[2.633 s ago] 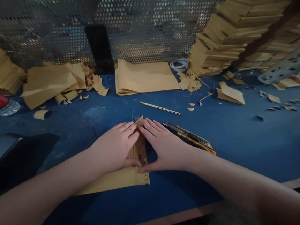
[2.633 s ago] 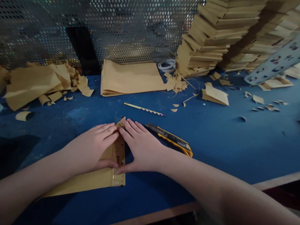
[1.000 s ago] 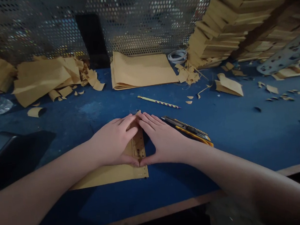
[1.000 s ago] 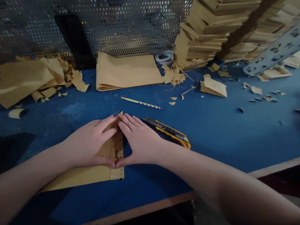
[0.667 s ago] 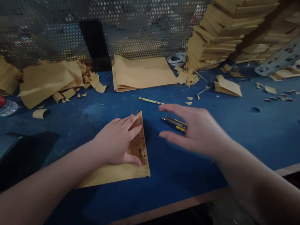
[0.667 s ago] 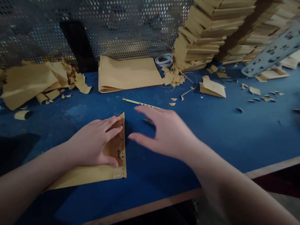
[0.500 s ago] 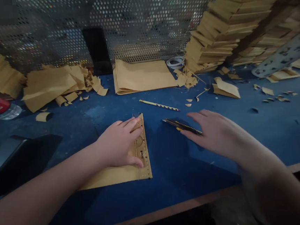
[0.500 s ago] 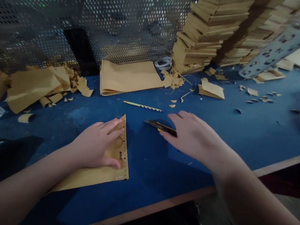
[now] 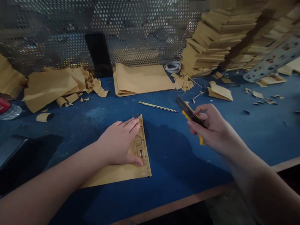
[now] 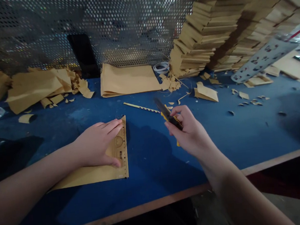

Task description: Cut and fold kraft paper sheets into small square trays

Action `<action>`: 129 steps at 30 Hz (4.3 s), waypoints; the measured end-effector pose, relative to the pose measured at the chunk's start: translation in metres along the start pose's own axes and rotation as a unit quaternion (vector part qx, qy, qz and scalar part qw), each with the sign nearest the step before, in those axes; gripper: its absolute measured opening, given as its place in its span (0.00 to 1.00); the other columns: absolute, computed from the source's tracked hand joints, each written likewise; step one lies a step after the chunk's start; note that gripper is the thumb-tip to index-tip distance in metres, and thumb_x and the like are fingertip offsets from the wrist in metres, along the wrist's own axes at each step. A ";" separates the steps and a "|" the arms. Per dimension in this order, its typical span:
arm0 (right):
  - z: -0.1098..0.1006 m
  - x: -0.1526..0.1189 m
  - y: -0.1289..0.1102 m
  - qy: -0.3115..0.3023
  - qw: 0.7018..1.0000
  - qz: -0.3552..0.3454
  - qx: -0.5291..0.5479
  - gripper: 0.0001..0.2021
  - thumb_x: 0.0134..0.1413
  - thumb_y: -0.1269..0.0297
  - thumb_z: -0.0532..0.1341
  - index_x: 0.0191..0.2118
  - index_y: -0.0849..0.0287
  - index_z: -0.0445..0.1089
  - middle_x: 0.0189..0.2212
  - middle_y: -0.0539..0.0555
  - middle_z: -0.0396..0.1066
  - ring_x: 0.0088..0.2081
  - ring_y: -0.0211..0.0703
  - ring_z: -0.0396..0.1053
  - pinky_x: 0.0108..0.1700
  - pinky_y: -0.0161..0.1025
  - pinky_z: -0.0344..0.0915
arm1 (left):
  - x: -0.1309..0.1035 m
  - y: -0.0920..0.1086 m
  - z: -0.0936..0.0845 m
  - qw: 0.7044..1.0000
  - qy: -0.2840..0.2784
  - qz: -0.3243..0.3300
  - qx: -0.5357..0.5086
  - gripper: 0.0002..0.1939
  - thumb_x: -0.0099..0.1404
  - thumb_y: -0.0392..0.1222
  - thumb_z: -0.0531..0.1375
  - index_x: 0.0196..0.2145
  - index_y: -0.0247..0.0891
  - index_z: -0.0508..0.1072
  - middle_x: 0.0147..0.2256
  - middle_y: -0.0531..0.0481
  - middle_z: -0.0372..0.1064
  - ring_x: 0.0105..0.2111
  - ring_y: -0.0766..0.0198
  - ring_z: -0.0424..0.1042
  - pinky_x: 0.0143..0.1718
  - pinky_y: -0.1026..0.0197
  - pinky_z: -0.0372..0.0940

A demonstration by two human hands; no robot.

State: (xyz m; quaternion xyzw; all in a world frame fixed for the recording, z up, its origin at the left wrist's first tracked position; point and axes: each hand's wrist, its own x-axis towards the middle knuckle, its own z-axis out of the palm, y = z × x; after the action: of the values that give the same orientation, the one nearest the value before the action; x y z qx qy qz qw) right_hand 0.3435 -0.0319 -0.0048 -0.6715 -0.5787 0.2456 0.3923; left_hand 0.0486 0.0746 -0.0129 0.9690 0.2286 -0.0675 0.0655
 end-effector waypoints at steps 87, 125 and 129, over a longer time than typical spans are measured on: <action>0.099 -0.012 -0.039 -0.112 0.890 -0.309 -0.315 0.06 0.53 0.73 0.54 0.37 0.60 0.64 0.29 0.59 0.71 0.32 0.50 0.70 0.36 0.45 0.66 | 0.014 -0.008 0.008 0.999 -0.012 0.014 -0.039 0.68 0.47 0.75 0.57 0.68 0.21 0.38 0.69 0.30 0.31 0.70 0.43 0.35 0.68 0.50 0.38; 0.095 -0.108 -0.049 -0.072 0.897 -0.360 -0.247 0.10 0.52 0.78 0.59 0.42 0.73 0.66 0.28 0.59 0.70 0.31 0.48 0.69 0.33 0.47 0.69 | 0.019 -0.001 -0.005 0.995 -0.096 0.013 0.026 0.72 0.47 0.84 0.47 0.67 0.17 0.33 0.69 0.30 0.22 0.70 0.41 0.31 0.68 0.45 0.37; 0.093 -0.115 -0.052 -0.070 0.893 -0.368 -0.249 0.09 0.53 0.78 0.58 0.42 0.73 0.66 0.27 0.59 0.70 0.30 0.47 0.69 0.32 0.47 0.70 | 0.020 0.001 -0.008 0.993 -0.113 0.007 0.039 0.72 0.47 0.84 0.48 0.67 0.17 0.34 0.69 0.29 0.22 0.70 0.40 0.30 0.68 0.45 0.37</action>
State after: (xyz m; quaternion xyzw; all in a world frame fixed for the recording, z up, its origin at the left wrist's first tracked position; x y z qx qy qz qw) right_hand 0.2160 -0.1195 -0.0301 -0.4676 -0.8525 -0.0219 0.2326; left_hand 0.0676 0.0831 -0.0077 0.9585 0.2100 -0.1852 0.0540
